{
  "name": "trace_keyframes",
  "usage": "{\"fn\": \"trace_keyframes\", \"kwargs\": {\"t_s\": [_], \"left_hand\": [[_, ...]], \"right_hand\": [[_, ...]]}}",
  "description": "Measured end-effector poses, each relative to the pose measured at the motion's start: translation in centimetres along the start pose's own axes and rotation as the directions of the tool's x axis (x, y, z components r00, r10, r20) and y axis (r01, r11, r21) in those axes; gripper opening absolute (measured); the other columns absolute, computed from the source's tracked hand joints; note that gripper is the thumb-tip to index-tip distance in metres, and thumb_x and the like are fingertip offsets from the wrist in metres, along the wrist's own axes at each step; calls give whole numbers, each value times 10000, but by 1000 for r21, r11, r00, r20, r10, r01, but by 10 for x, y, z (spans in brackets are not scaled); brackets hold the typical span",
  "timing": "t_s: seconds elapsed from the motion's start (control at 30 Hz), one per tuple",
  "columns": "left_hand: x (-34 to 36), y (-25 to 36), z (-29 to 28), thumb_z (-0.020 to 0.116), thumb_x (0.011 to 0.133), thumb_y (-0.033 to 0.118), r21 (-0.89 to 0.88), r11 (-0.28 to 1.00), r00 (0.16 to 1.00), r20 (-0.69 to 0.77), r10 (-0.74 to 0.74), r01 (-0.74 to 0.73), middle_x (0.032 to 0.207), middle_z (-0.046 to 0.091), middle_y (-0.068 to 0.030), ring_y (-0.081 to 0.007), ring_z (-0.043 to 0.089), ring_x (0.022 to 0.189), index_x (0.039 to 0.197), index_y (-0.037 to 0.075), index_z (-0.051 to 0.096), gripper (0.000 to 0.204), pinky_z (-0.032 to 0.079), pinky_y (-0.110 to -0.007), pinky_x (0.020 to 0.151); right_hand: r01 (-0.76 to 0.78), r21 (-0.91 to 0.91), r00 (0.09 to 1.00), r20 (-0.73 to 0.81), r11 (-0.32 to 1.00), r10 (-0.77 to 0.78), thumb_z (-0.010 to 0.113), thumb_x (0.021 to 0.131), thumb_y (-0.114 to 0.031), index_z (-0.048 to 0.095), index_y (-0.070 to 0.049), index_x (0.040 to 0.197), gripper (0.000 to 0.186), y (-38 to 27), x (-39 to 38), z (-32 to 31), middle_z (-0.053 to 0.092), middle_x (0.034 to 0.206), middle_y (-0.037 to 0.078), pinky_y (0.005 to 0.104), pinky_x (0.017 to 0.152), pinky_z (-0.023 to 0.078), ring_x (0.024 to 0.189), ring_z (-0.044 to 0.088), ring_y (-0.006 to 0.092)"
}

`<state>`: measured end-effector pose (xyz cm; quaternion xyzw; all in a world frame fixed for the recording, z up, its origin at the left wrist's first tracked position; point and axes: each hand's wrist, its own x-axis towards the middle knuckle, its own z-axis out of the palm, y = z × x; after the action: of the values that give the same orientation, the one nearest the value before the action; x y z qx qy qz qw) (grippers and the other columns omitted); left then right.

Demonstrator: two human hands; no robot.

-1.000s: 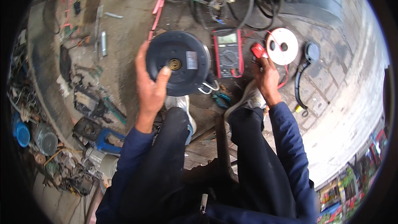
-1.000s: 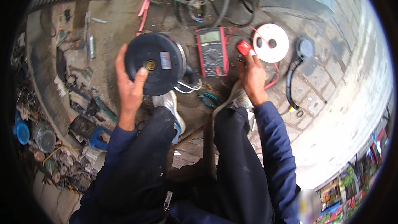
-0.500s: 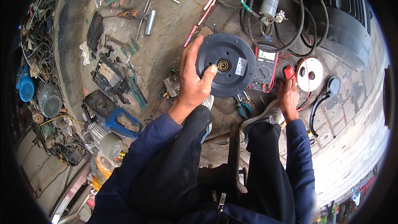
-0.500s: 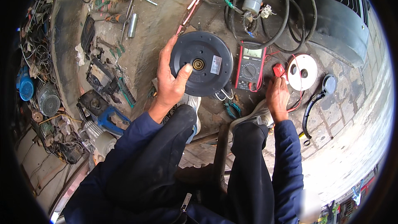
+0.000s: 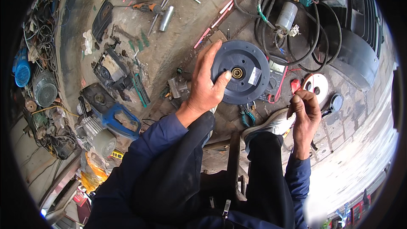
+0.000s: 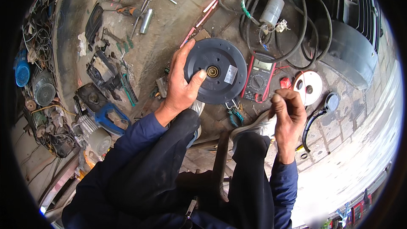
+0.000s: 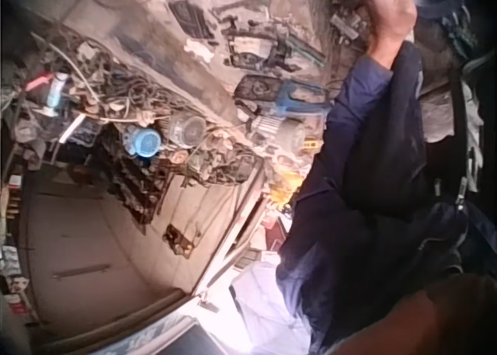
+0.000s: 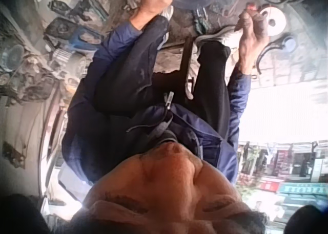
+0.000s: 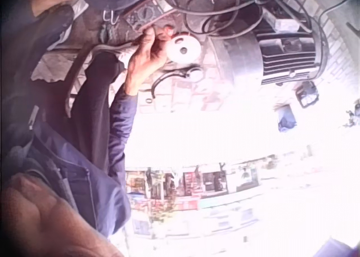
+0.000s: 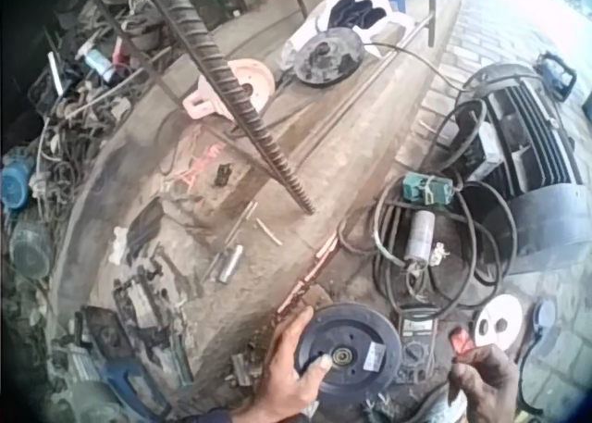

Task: The person tests a motor component with a multimeter, then assembles a black plastic cover over the motor housing. They secure the cover with screws using a screwdriver and later strip wire ends with pliers.

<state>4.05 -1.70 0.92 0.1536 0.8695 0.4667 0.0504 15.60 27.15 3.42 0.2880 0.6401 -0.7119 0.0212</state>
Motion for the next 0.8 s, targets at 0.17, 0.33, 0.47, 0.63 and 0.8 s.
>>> {"fn": "trace_keyframes", "kwargs": {"t_s": [0.17, 0.33, 0.47, 0.63, 0.8], "left_hand": [[1, 3, 1, 756, 1010, 190, -34, 999, 1000, -12, -9, 8, 1592, 531, -251, -407, 511, 1490, 1622, -44, 453, 722, 385, -478, 1255], [0, 2, 1, 745, 1006, 166, -22, 1000, 1000, -22, 9, -10, 1594, 533, -247, -410, 519, 1483, 1613, -43, 464, 701, 395, -481, 1252], [2, 1, 2, 743, 1000, 153, -35, 999, 999, -31, 28, -29, 1591, 537, -240, -404, 525, 1478, 1611, -39, 467, 698, 403, -478, 1247], [4, 3, 1, 749, 987, 141, -56, 998, 1000, -19, 15, -16, 1586, 538, -239, -402, 525, 1474, 1610, -37, 468, 707, 406, -477, 1243], [3, 5, 1, 735, 935, 51, -65, 998, 999, -45, 17, -20, 1550, 546, -247, -436, 545, 1433, 1598, -19, 480, 714, 442, -494, 1217]], "right_hand": [[-110, -32, 965, 237, 993, 114, 730, 1068, -51, 755, 56, 1183, 159, -54, 27, 50, 754, 960, 56, 253, 710, 581, 753, 701, 113], [-146, -193, 915, 347, 970, 207, 716, 1044, -9, 753, 62, 1238, 209, -69, 49, 79, 784, 1023, 62, 259, 788, 604, 858, 751, 122], [-11, -287, 915, 383, 958, 125, 712, 1042, 3, 745, 53, 1169, 140, -66, 61, 92, 764, 958, 60, 265, 768, 595, 824, 734, 109], [92, -381, 923, 380, 920, 64, 710, 1044, 9, 720, 39, 1103, 66, -64, 64, 97, 747, 916, 41, 258, 720, 584, 789, 715, 89], [153, -414, 941, 339, 897, -4, 708, 1044, 13, 703, 29, 1107, 65, -62, 61, 98, 736, 874, 31, 254, 661, 569, 746, 699, 71]]}}
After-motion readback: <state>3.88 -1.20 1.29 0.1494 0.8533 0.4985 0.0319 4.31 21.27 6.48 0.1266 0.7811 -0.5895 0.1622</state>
